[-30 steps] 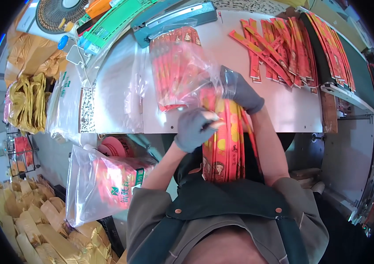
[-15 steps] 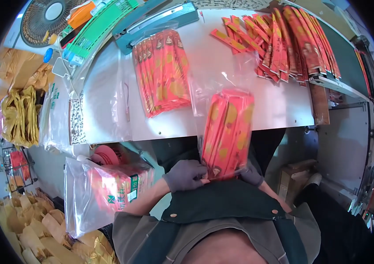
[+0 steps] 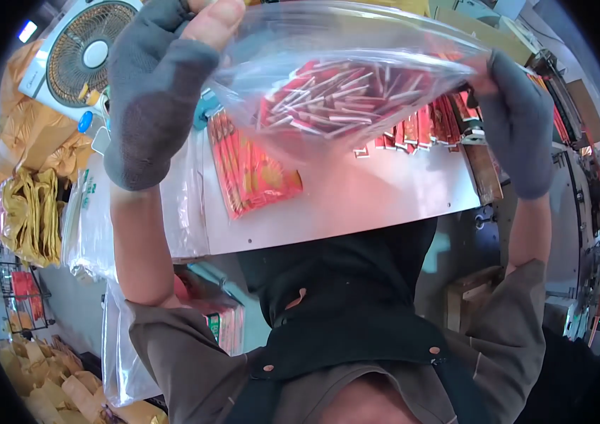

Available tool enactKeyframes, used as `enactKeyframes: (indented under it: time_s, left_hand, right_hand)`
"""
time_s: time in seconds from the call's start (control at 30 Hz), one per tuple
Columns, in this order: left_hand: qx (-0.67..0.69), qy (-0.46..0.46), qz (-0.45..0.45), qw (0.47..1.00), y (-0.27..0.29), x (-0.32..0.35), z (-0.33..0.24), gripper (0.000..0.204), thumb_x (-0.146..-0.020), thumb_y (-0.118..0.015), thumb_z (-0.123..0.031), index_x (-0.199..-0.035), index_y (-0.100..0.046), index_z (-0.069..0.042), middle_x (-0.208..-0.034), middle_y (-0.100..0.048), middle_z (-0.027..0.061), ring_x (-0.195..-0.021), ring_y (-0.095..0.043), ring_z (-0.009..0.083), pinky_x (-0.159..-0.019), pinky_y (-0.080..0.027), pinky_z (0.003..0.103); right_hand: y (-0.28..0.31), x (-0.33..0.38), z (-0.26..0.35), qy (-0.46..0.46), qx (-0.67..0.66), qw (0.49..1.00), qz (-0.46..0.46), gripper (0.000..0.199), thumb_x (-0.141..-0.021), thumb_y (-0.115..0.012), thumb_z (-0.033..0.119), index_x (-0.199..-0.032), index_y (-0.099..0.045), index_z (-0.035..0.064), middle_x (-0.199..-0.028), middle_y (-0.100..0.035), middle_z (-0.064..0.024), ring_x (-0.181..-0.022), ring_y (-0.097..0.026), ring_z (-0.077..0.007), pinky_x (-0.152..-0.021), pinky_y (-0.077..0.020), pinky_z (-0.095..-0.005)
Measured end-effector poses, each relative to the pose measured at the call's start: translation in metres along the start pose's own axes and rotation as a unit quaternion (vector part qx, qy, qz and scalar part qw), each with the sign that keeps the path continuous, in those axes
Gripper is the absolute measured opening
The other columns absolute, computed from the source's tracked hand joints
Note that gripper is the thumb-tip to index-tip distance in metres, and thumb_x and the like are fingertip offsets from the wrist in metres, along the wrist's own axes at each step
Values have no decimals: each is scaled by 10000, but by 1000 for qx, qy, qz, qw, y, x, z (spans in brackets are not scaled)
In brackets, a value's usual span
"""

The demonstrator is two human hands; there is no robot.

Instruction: Packaging and sealing bundles of incense sticks into plastic bags.

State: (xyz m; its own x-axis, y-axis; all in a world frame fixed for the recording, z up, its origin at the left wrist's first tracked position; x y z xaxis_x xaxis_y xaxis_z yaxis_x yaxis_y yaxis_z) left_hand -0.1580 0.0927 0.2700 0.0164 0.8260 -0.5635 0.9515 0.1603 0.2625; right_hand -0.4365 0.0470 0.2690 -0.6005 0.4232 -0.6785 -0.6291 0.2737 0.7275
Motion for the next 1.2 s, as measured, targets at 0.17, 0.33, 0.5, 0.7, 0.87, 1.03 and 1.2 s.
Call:
enactKeyframes:
  time_s: [0.17, 0.33, 0.5, 0.7, 0.87, 1.03, 1.2]
  left_hand:
    - [-342, -196, 93, 914, -28, 4, -4, 223, -711, -733, -230, -844, -599, -111, -643, -523, 31, -579, -531, 194, -531, -420, 299]
    - [-457, -364, 20, 811, -47, 18, -41, 252, -619, -779, -103, -780, -589, -63, -691, -552, 30, -659, -563, 265, -529, -451, 317]
    - [7, -134, -122, 983, -10, 38, 18, 739, -544, -828, -13, -1180, -453, -10, -1100, -558, 125, -940, -591, 203, -789, -496, 307]
    - [250, 309, 14, 918, -19, 62, 154, 486, -750, -709, -114, -1177, -514, 11, -1044, -618, 88, -996, -588, 172, -875, -465, 319]
    - [257, 368, -40, 893, -9, 53, 250, 426, -754, -690, -166, -1134, -581, -7, -1022, -641, 84, -929, -610, 155, -834, -477, 303]
    - [286, 408, -177, 849, 36, 46, 323, 436, -738, -695, -158, -1132, -576, -14, -1055, -622, 86, -946, -609, 181, -827, -485, 313]
    - [258, 382, -216, 861, 40, 42, 337, 523, -731, -688, -107, -1211, -504, -12, -1153, -572, 85, -1008, -579, 183, -853, -472, 320]
  right_hand:
    - [-15, -25, -12, -6, -22, 998, 58, 227, -793, -671, 189, -859, -536, 20, -671, -514, -128, -576, -510, -282, -547, -431, -304]
    - [-73, -31, 44, 179, -89, 977, 72, 340, -778, -653, 342, -1011, -571, 109, -735, -571, -129, -643, -578, -299, -531, -447, -382]
    - [-99, -62, 34, 148, -95, 974, 142, 258, -785, -592, 248, -987, -569, 90, -657, -543, -145, -596, -547, -342, -519, -418, -405]
    - [-239, -147, -23, -56, -187, 977, 85, 492, -722, -698, 413, -1035, -558, 60, -665, -570, -127, -569, -553, -279, -566, -429, -371]
    - [-355, -158, -111, -189, -157, 969, 17, 783, -686, -712, 504, -1319, -439, 134, -932, -658, -144, -844, -630, -299, -765, -478, -346]
    - [-354, -210, -98, -156, -238, 958, -29, 608, -729, -674, 504, -1208, -562, 147, -958, -654, -161, -902, -638, -277, -797, -478, -336]
    - [-416, -166, -130, -190, -172, 961, 101, 372, -799, -621, 430, -933, -620, 83, -839, -616, -130, -796, -621, -279, -702, -477, -351]
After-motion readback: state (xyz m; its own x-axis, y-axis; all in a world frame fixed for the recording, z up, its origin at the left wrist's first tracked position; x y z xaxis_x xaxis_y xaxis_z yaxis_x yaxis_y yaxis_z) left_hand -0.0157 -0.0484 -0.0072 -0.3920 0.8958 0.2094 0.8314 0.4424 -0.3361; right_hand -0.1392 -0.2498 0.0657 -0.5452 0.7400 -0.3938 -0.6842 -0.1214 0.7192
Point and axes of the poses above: each hand's wrist, its own x-axis away from the middle knuckle, its own y-axis out of the back of the hand, z = x × y, the point moved 4 cm from there along -x, towards the middle knuckle
